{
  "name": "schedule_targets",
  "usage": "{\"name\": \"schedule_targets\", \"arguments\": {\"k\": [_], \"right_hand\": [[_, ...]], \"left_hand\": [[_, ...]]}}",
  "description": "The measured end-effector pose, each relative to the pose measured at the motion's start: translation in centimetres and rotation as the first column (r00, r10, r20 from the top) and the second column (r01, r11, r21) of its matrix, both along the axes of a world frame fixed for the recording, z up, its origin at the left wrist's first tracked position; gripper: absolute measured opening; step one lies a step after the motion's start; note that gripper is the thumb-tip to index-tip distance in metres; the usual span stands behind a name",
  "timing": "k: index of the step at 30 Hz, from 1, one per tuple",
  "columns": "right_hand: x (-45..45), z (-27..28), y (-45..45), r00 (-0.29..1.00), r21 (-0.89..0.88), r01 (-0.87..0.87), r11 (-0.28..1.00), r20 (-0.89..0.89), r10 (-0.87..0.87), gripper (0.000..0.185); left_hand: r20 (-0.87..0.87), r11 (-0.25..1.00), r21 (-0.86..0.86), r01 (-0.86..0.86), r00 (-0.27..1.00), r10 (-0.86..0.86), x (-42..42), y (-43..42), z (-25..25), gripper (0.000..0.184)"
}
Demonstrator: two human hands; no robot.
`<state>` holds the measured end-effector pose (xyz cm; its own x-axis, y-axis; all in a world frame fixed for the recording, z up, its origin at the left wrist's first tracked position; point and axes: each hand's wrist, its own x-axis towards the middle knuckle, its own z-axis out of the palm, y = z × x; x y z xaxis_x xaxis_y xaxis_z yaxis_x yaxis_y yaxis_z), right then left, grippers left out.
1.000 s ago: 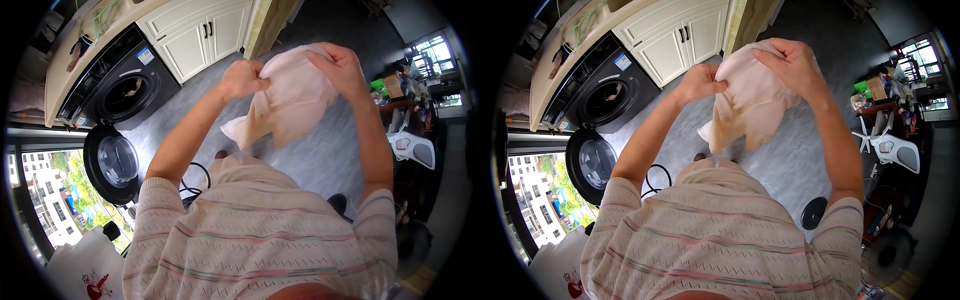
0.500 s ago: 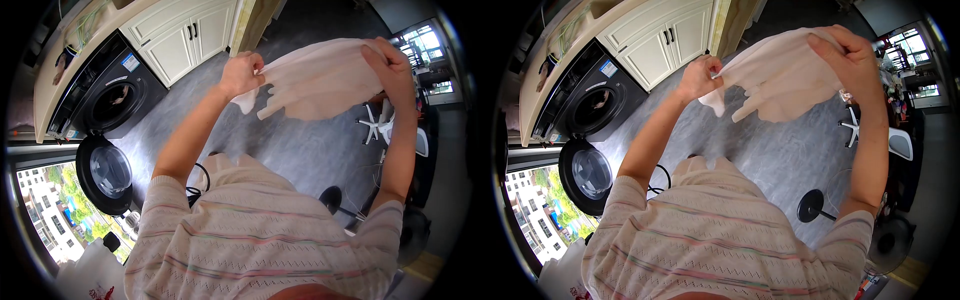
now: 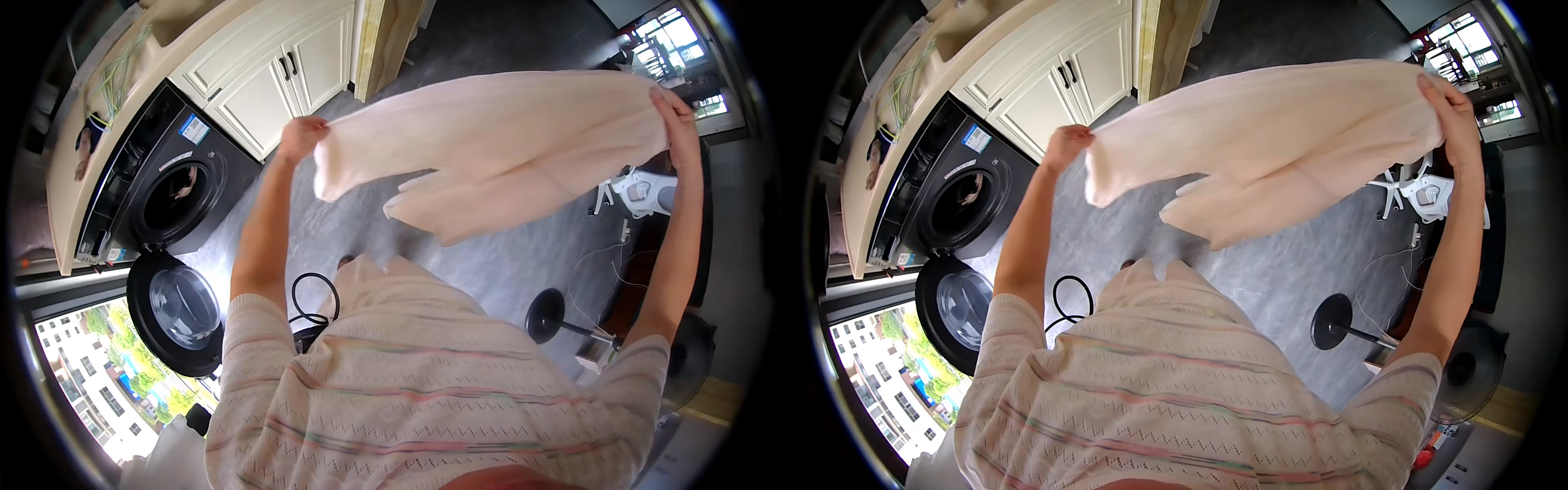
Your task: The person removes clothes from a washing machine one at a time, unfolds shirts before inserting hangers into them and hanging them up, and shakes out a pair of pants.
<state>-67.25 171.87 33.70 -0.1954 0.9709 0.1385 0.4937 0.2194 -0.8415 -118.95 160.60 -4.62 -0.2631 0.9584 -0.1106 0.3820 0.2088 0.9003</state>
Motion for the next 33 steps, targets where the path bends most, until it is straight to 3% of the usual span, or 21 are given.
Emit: {"name": "schedule_targets", "arguments": {"k": [3,6,9,10,12,13,14,15,16,17,18,20,21,23,26,27,28,29,30,31,33], "right_hand": [[2.5,-1.9,0.6,0.994,0.025,0.098,0.995,0.044,-0.099,0.023],[4.4,-0.4,0.2,0.986,0.108,0.157,0.982,0.033,-0.162,0.026],[3.1,7.2,-4.9,0.952,0.308,0.295,0.904,-0.020,-0.304,0.031],[0.9,7.7,-7.6,0.952,0.489,0.303,0.818,-0.116,-0.284,0.029],[0.4,-0.3,-7.3,0.945,0.632,0.323,0.705,-0.169,-0.281,0.036],[0.6,-9.2,-4.4,0.948,0.669,0.234,0.706,0.004,-0.318,0.041],[1.2,-18.2,-2.3,0.896,0.538,0.082,0.839,0.329,-0.299,0.046],[2.5,-24.1,-2.1,0.879,0.271,0.045,0.961,0.446,-0.167,0.052],[3.8,-25.4,-3.0,0.942,0.041,0.085,0.996,0.322,-0.093,0.058],[5.0,-24.8,-3.1,0.984,-0.072,0.132,0.989,0.131,-0.122,0.064],[5.9,-22.9,-2.2,0.988,-0.123,0.149,0.981,-0.024,-0.153,0.070],[7.1,-21.3,-3.4,0.976,-0.133,0.154,0.979,-0.136,-0.172,0.041],[6.6,-17.4,0.1,0.962,-0.069,0.155,0.985,-0.215,-0.166,0.027],[6.1,-12.7,1.0,0.934,-0.020,0.144,0.989,-0.327,-0.143,0.016],[4.4,-8.2,-0.7,0.890,-0.025,0.099,0.995,-0.444,-0.100,0.018],[1.8,-8.5,-1.9,0.888,0.003,0.175,0.984,-0.432,-0.157,0.020],[-0.3,-8.8,-2.6,0.882,0.036,0.246,0.969,-0.422,-0.208,0.021],[-1.4,-14.6,-1.3,0.962,0.508,0.270,0.818,-0.173,-0.210,0.021],[-1.5,-21.9,-0.4,0.913,0.571,0.034,0.820,0.317,-0.258,0.019],[-1.4,-26.1,-0.2,0.868,0.365,-0.065,0.929,0.479,-0.128,0.019],[1.7,-26.8,-0.5,0.977,-0.022,0.058,0.998,0.206,-0.052,0.019]], "left_hand": [[0.288,0.985,0.169,-0.032,0.957,-0.018,-2.9,-0.1,7.4,0.013],[0.158,0.922,0.388,0.017,0.984,-0.085,-5.9,-1.2,17.7,0.009],[-0.140,0.808,0.585,-0.070,0.973,0.186,-4.9,-5.4,30.4,0.014],[-0.004,0.712,0.652,-0.261,0.938,0.347,-3.9,-5.8,29.9,0.016],[0.299,0.423,0.687,-0.591,0.760,0.577,-0.3,-5.0,24.2,0.021],[-0.214,0.581,0.720,-0.380,0.674,0.707,0.5,-4.0,18.7,0.027],[-0.598,0.677,0.708,-0.201,0.339,0.726,1.2,-2.9,13.1,0.032],[-0.588,0.790,0.581,-0.194,0.571,0.573,1.6,-5.2,12.2,0.035],[-0.500,0.859,0.488,-0.157,0.756,0.422,1.5,-5.6,11.3,0.037],[-0.006,0.940,0.318,-0.123,0.991,0.132,-4.5,-4.8,4.9,0.033],[0.521,0.986,0.093,-0.138,0.851,0.070,-10.3,-4.1,-1.1,0.029],[-0.180,0.983,0.181,-0.023,0.982,0.057,-6.4,-3.4,14.5,0.013],[0.071,0.982,0.142,-0.122,0.991,0.113,-4.6,-3.2,17.6,0.013],[0.132,0.891,0.447,-0.074,0.991,0.016,-5.1,-2.6,20.5,0.013],[0.084,0.829,0.553,-0.084,0.995,0.045,-5.3,-3.6,24.1,0.014],[0.138,0.834,0.534,-0.138,0.988,0.075,-3.9,-4.4,26.2,0.017],[0.110,0.796,0.522,-0.307,0.949,0.294,-1.3,-3.9,26.6,0.020],[0.077,0.722,0.514,-0.464,0.863,0.499,0.8,-3.5,26.7,0.022],[-0.277,0.865,0.447,-0.229,0.884,0.377,1.6,-3.3,25.3,0.023],[-0.588,0.958,0.285,-0.017,0.786,0.189,2.0,-2.7,22.2,0.023],[-0.890,0.943,-0.241,0.230,0.335,-0.309,2.8,-2.6,16.7,0.025]]}}
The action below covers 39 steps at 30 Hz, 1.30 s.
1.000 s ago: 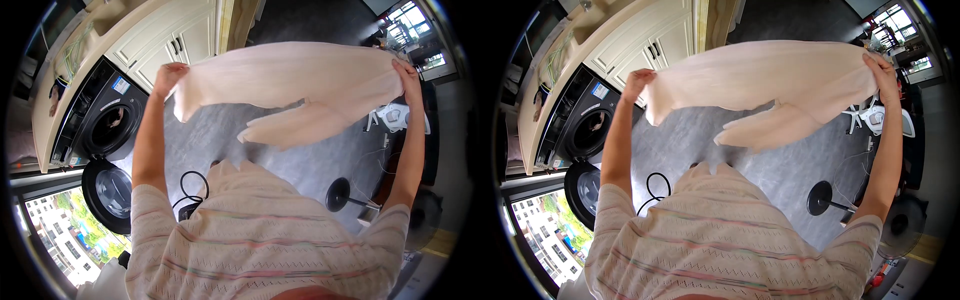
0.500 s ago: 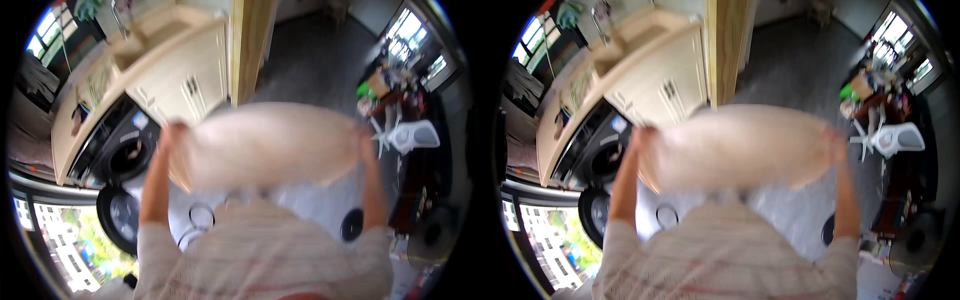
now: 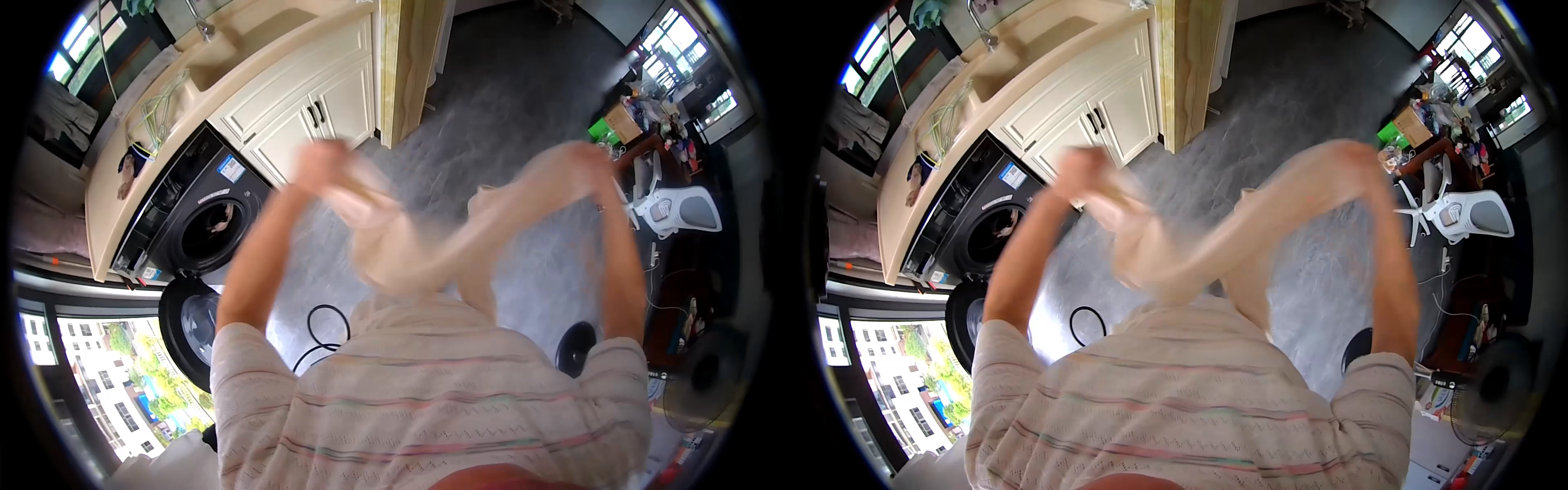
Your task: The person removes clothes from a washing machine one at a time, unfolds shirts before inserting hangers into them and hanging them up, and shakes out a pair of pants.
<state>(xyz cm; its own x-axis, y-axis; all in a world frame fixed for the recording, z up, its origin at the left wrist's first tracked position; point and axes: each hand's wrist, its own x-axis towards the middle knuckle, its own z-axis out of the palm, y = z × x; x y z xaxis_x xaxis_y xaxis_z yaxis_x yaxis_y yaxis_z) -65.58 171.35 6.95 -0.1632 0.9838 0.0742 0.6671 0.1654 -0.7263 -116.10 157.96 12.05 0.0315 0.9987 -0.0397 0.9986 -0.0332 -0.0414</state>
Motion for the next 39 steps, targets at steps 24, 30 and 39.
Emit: {"name": "schedule_targets", "arguments": {"k": [24,30,39], "right_hand": [[6.7,11.7,1.4,0.752,-0.094,0.131,0.987,-0.640,-0.160,0.025],[9.1,16.2,2.0,0.785,-0.052,0.077,0.996,-0.613,-0.092,0.023],[-0.5,20.9,-0.9,0.733,-0.115,-0.077,0.990,-0.680,-0.022,0.026]], "left_hand": [[0.722,0.992,-0.061,-0.112,0.681,0.121,-10.0,-4.0,13.6,0.005],[0.906,0.992,0.084,-0.099,0.421,-0.035,-13.1,-4.9,17.9,0.019],[0.686,0.991,-0.098,-0.088,-0.728,0.003,3.4,-6.0,3.4,0.042]]}}
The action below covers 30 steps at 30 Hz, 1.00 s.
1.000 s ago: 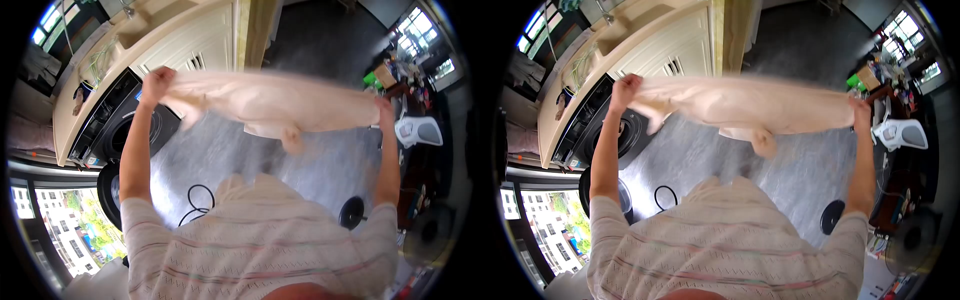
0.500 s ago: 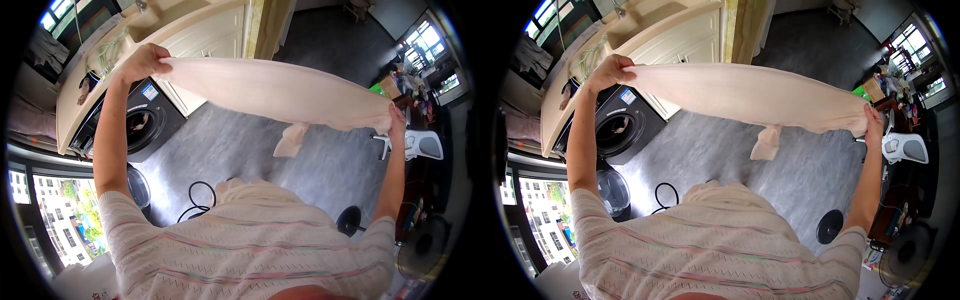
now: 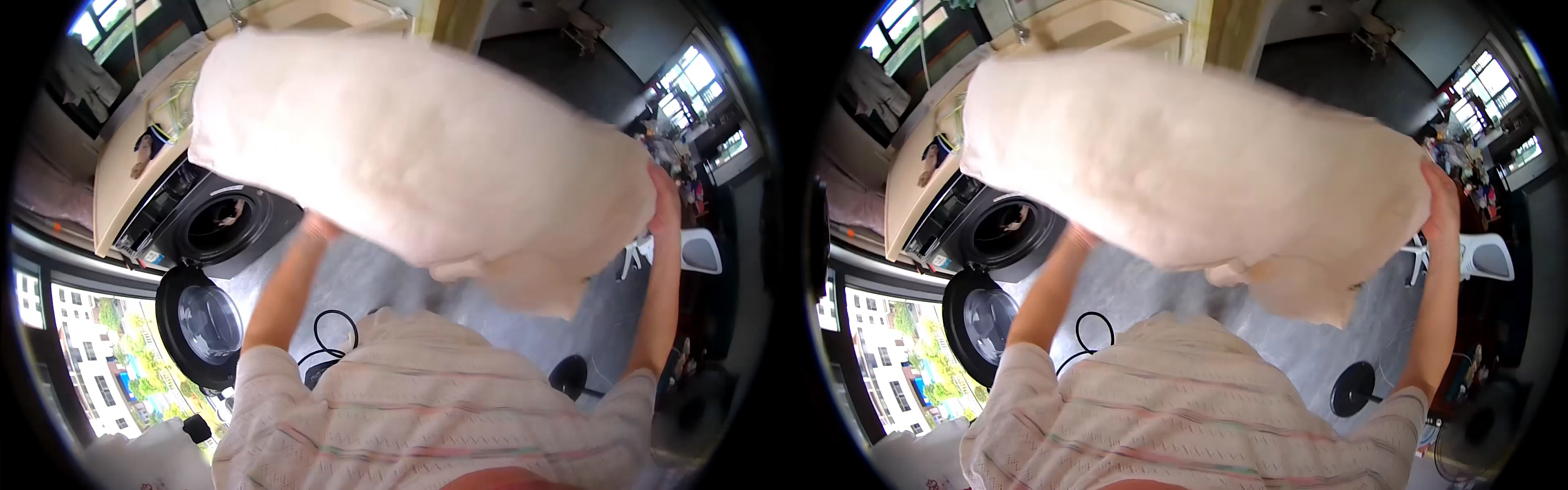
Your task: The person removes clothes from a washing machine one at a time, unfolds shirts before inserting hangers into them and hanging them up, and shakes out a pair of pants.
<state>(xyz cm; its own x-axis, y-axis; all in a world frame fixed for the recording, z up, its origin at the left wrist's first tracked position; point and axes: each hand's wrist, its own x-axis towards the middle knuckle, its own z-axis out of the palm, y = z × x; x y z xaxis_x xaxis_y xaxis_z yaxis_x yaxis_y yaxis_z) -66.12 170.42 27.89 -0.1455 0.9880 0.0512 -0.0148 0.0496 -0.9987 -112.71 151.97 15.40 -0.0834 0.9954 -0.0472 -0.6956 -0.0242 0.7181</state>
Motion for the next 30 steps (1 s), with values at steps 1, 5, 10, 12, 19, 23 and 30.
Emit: {"name": "schedule_targets", "arguments": {"k": [1,5,10,12,19,23,30], "right_hand": [[-0.5,-0.4,-0.3,1.000,-0.050,-0.015,0.999,0.011,0.015,0.024],[-0.6,-1.0,-0.8,0.972,-0.170,-0.078,0.982,0.207,0.113,0.024],[2.7,-3.6,-1.1,0.758,-0.298,-0.354,0.886,0.464,0.459,0.047],[-0.7,-6.1,-1.6,0.711,-0.279,-0.563,0.778,0.315,0.628,0.068],[-14.7,-13.0,-4.0,0.498,-0.173,-0.864,0.472,-0.432,0.752,0.046],[-17.4,-11.5,-5.4,0.757,-0.269,-0.622,0.736,-0.446,0.477,0.020],[-18.4,-13.1,-5.8,0.767,-0.354,-0.524,0.775,-0.591,0.249,0.011]], "left_hand": [[0.001,0.993,-0.069,0.093,0.996,-0.093,2.8,0.1,-3.0,0.042],[-0.085,0.964,-0.192,0.185,0.975,-0.204,4.2,0.3,-7.2,0.044],[-0.151,0.934,-0.130,0.332,0.925,-0.349,4.3,1.2,-4.4,0.045],[-0.101,0.886,-0.123,0.447,0.883,-0.459,6.3,2.1,-4.4,0.046],[0.314,0.809,-0.012,0.588,0.770,-0.555,4.9,4.1,-5.8,0.049],[0.492,0.781,0.095,0.618,0.653,-0.576,0.3,1.1,-8.3,0.050],[0.419,0.978,-0.022,0.207,0.890,-0.179,-0.2,-3.4,-6.2,0.059]]}}
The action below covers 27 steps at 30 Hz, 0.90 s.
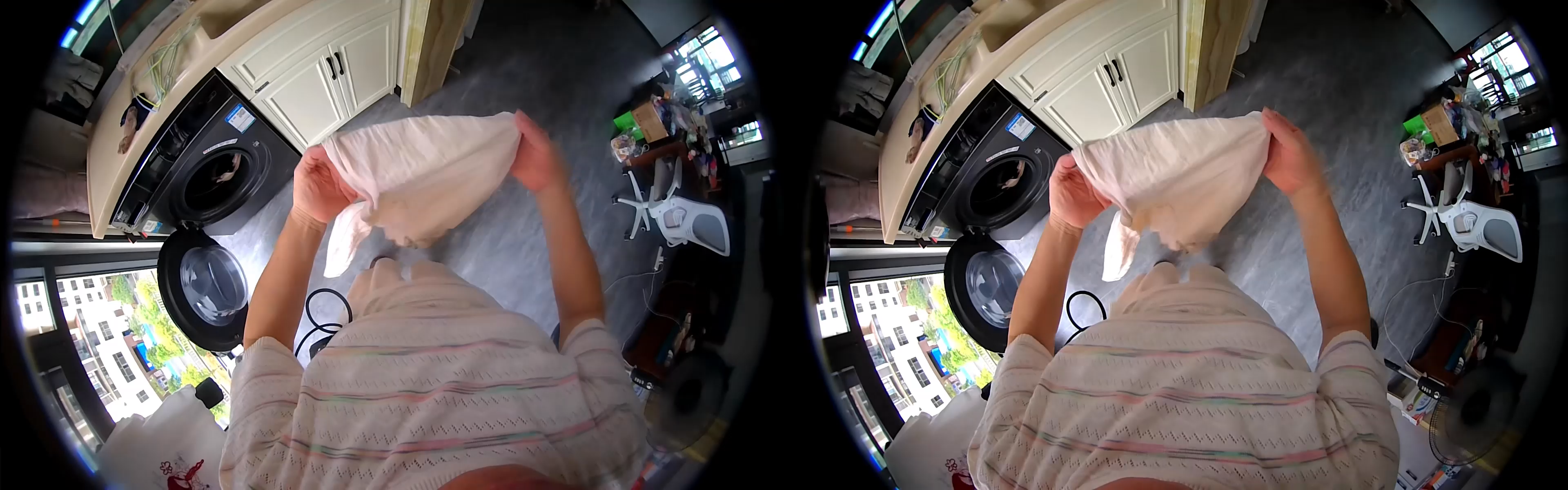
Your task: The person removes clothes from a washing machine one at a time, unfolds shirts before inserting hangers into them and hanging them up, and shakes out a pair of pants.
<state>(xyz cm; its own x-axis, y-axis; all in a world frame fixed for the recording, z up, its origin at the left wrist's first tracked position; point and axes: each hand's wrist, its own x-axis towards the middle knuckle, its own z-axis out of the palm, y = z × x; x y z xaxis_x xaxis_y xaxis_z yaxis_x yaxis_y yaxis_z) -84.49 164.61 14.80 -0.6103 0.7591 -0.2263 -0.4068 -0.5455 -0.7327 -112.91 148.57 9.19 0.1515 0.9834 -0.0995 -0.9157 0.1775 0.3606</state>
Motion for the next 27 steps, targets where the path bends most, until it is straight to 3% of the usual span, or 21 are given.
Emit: {"name": "schedule_targets", "arguments": {"k": [2,3,5,6,7,8,9,11,12,15,16,19,20,22,24,25,27], "right_hand": [[-0.4,-1.7,0.6,0.992,0.083,0.118,0.990,0.039,-0.121,0.011],[-0.5,-2.8,1.0,0.979,0.121,0.183,0.976,0.066,-0.192,0.012],[-0.6,-4.6,1.7,0.938,0.196,0.302,0.933,0.116,-0.328,0.013],[-1.4,-4.3,0.9,0.945,0.266,0.255,0.930,0.135,-0.298,0.014],[-3.0,-3.8,-0.5,0.951,0.335,0.206,0.920,0.153,-0.269,0.015],[-4.0,-3.5,-1.2,0.955,0.403,0.156,0.902,0.172,-0.242,0.016],[-3.2,-3.7,0.0,0.928,0.405,0.227,0.886,0.187,-0.323,0.016],[-0.8,-4.3,3.4,0.849,0.418,0.365,0.832,0.219,-0.481,0.017],[-1.5,-3.9,3.0,0.829,0.307,0.468,0.829,0.173,-0.532,0.014],[-3.5,-4.6,2.3,0.799,0.414,0.433,0.801,0.235,-0.553,0.014],[-4.0,-5.1,2.3,0.787,0.447,0.423,0.788,0.249,-0.564,0.014],[1.8,-6.9,6.4,0.759,0.399,0.408,0.821,0.351,-0.548,0.015],[0.7,-6.8,6.1,0.774,0.421,0.376,0.825,0.346,-0.530,0.016],[-1.5,-7.1,3.3,0.788,0.452,0.314,0.835,0.367,-0.495,0.017],[2.0,-7.6,5.2,0.820,0.298,0.397,0.868,0.311,-0.481,0.020],[2.6,-7.1,5.4,0.833,0.215,0.432,0.876,0.277,-0.478,0.024],[0.9,-6.0,4.1,0.891,0.131,0.348,0.928,0.262,-0.371,0.030]], "left_hand": [[-0.222,0.998,0.032,-0.047,0.974,0.053,0.3,0.2,3.2,0.058],[-0.422,0.995,0.015,-0.100,0.901,0.097,0.1,0.5,2.8,0.053],[-0.757,0.976,0.011,-0.217,0.636,0.150,-0.4,1.6,1.3,0.044],[-0.789,0.945,0.007,-0.328,0.579,0.206,1.1,3.0,0.8,0.027],[-0.787,0.895,0.083,-0.439,0.522,0.329,1.7,4.5,-1.1,0.014],[-0.787,0.831,0.065,-0.553,0.483,0.383,1.6,5.5,-1.5,0.014],[-0.789,0.755,0.049,-0.654,0.438,0.431,1.5,6.0,-1.5,0.014],[-0.722,0.747,0.098,-0.658,0.470,0.508,3.1,7.1,0.0,0.016],[-0.680,0.739,0.120,-0.662,0.488,0.548,4.1,7.8,0.8,0.018],[-0.758,0.785,0.093,-0.613,0.467,0.454,6.9,10.5,2.5,0.023],[-0.686,0.854,0.198,-0.482,0.554,0.471,6.5,10.9,1.3,0.023],[-0.669,0.812,0.081,-0.578,0.573,0.474,3.6,9.7,2.6,0.022],[-0.560,0.772,0.102,-0.628,0.605,0.566,4.1,10.2,2.4,0.022],[-0.619,0.825,0.104,-0.555,0.613,0.490,5.7,10.6,2.3,0.022],[-0.737,0.838,0.073,-0.540,0.537,0.410,4.3,11.2,2.1,0.022],[-0.569,0.890,0.109,-0.443,0.706,0.421,3.1,9.1,5.6,0.022],[-0.597,0.859,0.104,-0.500,0.660,0.457,4.5,9.9,4.5,0.023]]}}
